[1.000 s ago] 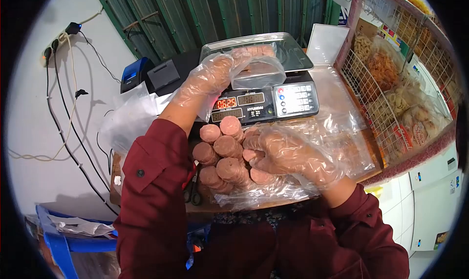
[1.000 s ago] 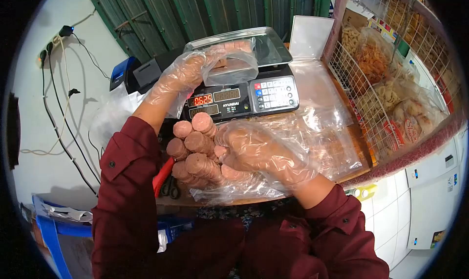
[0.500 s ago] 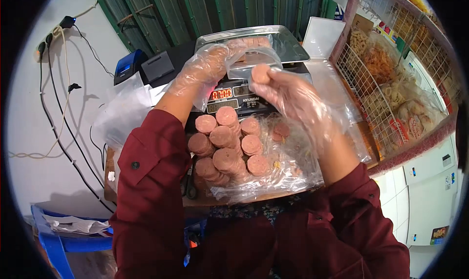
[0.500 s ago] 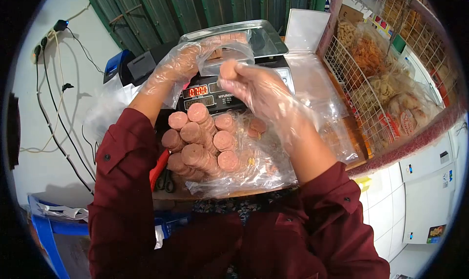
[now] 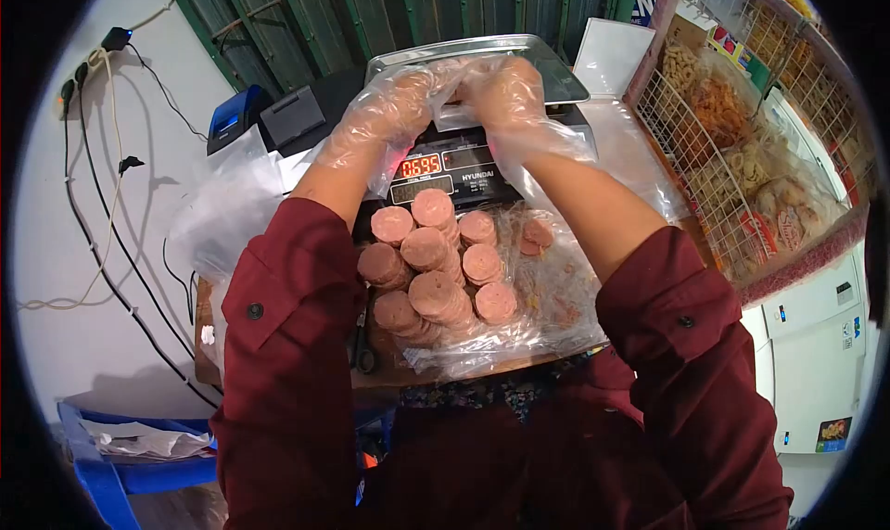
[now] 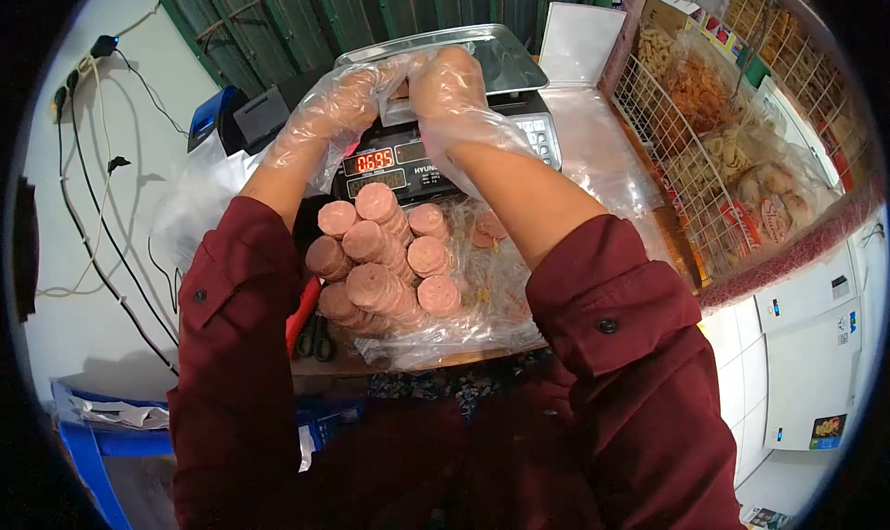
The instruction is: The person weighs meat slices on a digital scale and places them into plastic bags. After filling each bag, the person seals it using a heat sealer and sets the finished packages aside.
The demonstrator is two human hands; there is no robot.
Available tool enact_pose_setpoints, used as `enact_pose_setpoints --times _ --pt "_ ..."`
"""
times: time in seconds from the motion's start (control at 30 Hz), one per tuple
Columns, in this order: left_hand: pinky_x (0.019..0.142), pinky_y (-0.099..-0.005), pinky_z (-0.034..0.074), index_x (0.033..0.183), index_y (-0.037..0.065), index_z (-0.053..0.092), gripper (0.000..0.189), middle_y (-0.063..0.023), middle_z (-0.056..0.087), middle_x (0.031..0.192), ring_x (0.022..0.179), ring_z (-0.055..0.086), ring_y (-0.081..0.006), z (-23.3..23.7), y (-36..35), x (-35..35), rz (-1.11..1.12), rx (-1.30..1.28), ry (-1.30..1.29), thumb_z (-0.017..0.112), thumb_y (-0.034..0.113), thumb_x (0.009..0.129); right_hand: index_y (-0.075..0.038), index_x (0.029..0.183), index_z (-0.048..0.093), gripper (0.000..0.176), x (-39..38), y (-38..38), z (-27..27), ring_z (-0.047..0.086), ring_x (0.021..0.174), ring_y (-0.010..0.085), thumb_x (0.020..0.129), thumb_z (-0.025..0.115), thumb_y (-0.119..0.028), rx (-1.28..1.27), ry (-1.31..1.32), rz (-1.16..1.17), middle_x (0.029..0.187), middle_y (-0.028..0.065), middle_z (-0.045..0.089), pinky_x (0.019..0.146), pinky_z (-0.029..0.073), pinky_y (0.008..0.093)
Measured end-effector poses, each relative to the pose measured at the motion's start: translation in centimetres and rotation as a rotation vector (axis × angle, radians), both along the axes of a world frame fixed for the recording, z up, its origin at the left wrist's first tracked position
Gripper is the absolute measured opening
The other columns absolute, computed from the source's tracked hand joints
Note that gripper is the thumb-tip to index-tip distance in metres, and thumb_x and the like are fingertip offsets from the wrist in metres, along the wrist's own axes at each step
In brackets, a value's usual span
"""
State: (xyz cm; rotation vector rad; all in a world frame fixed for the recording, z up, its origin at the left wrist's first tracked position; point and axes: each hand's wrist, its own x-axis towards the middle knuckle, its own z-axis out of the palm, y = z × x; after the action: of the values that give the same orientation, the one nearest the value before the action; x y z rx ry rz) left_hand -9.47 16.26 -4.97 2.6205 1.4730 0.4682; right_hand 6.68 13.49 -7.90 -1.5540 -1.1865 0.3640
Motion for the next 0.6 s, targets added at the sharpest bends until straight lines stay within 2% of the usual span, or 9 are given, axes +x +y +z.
enact_pose_setpoints --times 0.07,0.1,0.17,0.3,0.4,0.47,0.5,0.57,0.6 --pt "0.065 -0.0349 0.05 0.116 0.009 0.068 0.03 -0.0114 0.069 0.086 0.073 0.063 -0.0225 -1.1 0.8 -0.5 -0.038 -0.073 -0.277 0.063 0.014 0.086 0.003 0.087 0.073 0.027 0.3 -0.8 0.3 0.069 0.082 0.0432 0.088 0.065 -0.023 0.09 -0.35 0.007 0.084 0.0288 0.068 0.075 0.054 0.0485" --pt "0.065 -0.0349 0.05 0.116 0.009 0.068 0.03 -0.0114 0.069 0.086 0.073 0.063 -0.0225 -1.2 0.7 -0.6 -0.036 -0.076 -0.279 0.063 0.014 0.086 0.003 0.087 0.073 0.027 0.3 -1.1 0.2 0.069 0.082 0.0432 0.088 0.065 -0.023 0.086 -0.351 0.01 0.084 0.0288 0.068 0.075 0.054 0.0485" --pt "0.068 -0.0322 0.049 0.122 0.012 0.067 0.035 -0.0085 0.071 0.093 0.078 0.063 -0.0205 -1.1 0.3 -0.5 -0.094 0.129 -0.164 0.06 0.011 0.087 0.003 0.089 0.073 0.027 0.4 -1.6 -0.1 0.067 0.087 0.0457 0.087 0.065 -0.023 0.185 -0.469 0.054 0.089 0.0296 0.068 0.076 0.054 0.0491" --pt "0.072 -0.0309 0.05 0.129 0.016 0.065 0.045 -0.0101 0.071 0.101 0.082 0.063 -0.0202 -1.2 -0.2 -0.6 -0.172 -0.015 -0.341 0.056 0.007 0.086 0.003 0.089 0.073 0.024 0.8 -0.7 -1.3 0.068 0.088 0.0455 0.086 0.065 -0.02 0.288 -0.535 0.109 0.092 0.0294 0.068 0.079 0.054 0.0477" --pt "0.073 -0.0311 0.051 0.132 0.017 0.064 0.053 -0.0125 0.071 0.104 0.082 0.064 -0.0208 -0.8 -0.4 -0.5 -0.139 0.048 -0.291 0.052 0.002 0.082 0.002 0.091 0.074 0.022 0.1 0.1 -0.4 0.069 0.089 0.0438 0.084 0.065 -0.016 0.128 -0.565 0.021 0.094 0.0283 0.069 0.08 0.055 0.0469" --pt "0.076 -0.0325 0.052 0.133 0.017 0.063 0.058 -0.0122 0.071 0.108 0.085 0.066 -0.0221 -0.1 -0.6 -0.1 -0.003 0.019 -0.158 0.051 0.0 0.08 0.001 0.095 0.074 0.022 -0.1 0.6 0.3 0.071 0.091 0.0398 0.082 0.066 -0.015 -0.084 -0.621 0.011 0.095 0.0263 0.071 0.081 0.056 0.0452" --pt "0.076 -0.0325 0.052 0.133 0.017 0.063 0.058 -0.0122 0.071 0.108 0.085 0.066 -0.0221 0.5 -1.1 -0.1 -0.003 0.019 -0.157 0.051 0.0 0.08 0.001 0.095 0.074 0.022 0.0 1.1 0.3 0.071 0.091 0.0398 0.082 0.066 -0.015 -0.084 -0.62 0.011 0.095 0.0263 0.071 0.081 0.056 0.0452" --pt "0.101 -0.0409 0.048 0.135 0.021 0.061 0.044 -0.0154 0.064 0.129 0.121 0.06 -0.0349 1.7 -2.2 -0.2 -0.147 0.067 -0.115 0.055 0.033 0.093 -0.003 0.105 0.075 0.029 0.3 2.2 0.2 0.068 0.108 0.0336 0.087 0.064 -0.024 -0.235 -0.536 0.072 0.112 0.0183 0.071 0.093 0.054 0.0423" --pt "0.101 -0.0409 0.048 0.135 0.021 0.061 0.044 -0.0154 0.064 0.129 0.121 0.06 -0.0349 1.1 -1.2 -0.1 -0.147 0.067 -0.114 0.055 0.033 0.093 -0.003 0.105 0.075 0.029 1.0 3.5 -0.7 0.068 0.108 0.0336 0.087 0.064 -0.024 -0.234 -0.536 0.072 0.112 0.0183 0.071 0.093 0.054 0.0423"
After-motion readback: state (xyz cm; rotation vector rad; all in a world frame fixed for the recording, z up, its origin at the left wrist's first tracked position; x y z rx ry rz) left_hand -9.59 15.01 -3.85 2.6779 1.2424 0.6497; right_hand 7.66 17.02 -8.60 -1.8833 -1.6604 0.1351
